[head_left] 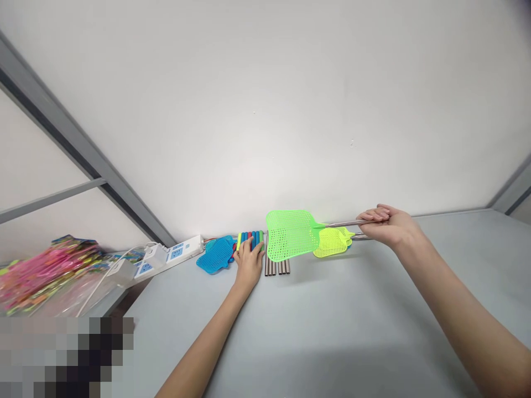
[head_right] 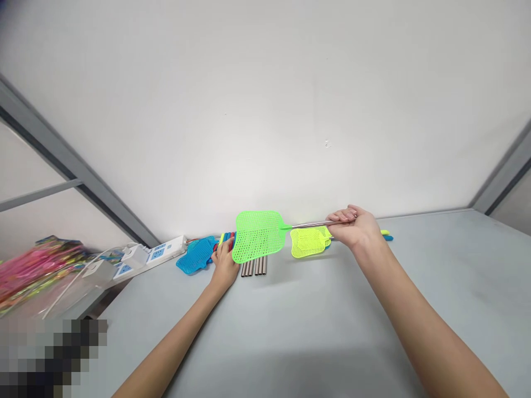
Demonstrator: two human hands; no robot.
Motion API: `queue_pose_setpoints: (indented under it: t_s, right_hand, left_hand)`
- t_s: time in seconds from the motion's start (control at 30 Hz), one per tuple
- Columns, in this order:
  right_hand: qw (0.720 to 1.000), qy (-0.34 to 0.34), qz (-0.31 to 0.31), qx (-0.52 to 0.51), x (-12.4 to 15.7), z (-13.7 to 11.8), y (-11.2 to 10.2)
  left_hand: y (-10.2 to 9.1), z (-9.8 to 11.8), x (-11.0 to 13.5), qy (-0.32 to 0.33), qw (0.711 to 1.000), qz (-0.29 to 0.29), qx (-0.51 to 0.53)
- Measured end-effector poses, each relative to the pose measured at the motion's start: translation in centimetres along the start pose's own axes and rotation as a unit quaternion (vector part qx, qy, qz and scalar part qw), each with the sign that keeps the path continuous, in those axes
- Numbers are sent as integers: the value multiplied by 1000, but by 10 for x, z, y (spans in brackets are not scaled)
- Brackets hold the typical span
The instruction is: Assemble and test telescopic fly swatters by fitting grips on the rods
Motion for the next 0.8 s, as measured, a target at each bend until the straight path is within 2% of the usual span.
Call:
queue_pose_setpoints:
  t_s: [0.4,0.8]
  right_hand:
    - [999,-11,-19,49,2,4,6]
    - [999,15,-20,47,0,16,5]
  left_hand:
    - [-15,5,-6,-10,999,31,31]
    - [-18,1,-9,4,990,69,122]
Point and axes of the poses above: each hand's wrist, its own x-axis away from the middle knuckle, its own y-axis out of the palm, z = x × y, the point moved 6 cm from there along -x, towards the middle knuckle, and after that the axes turned 12 degrees about y, right-handed, at the moved point
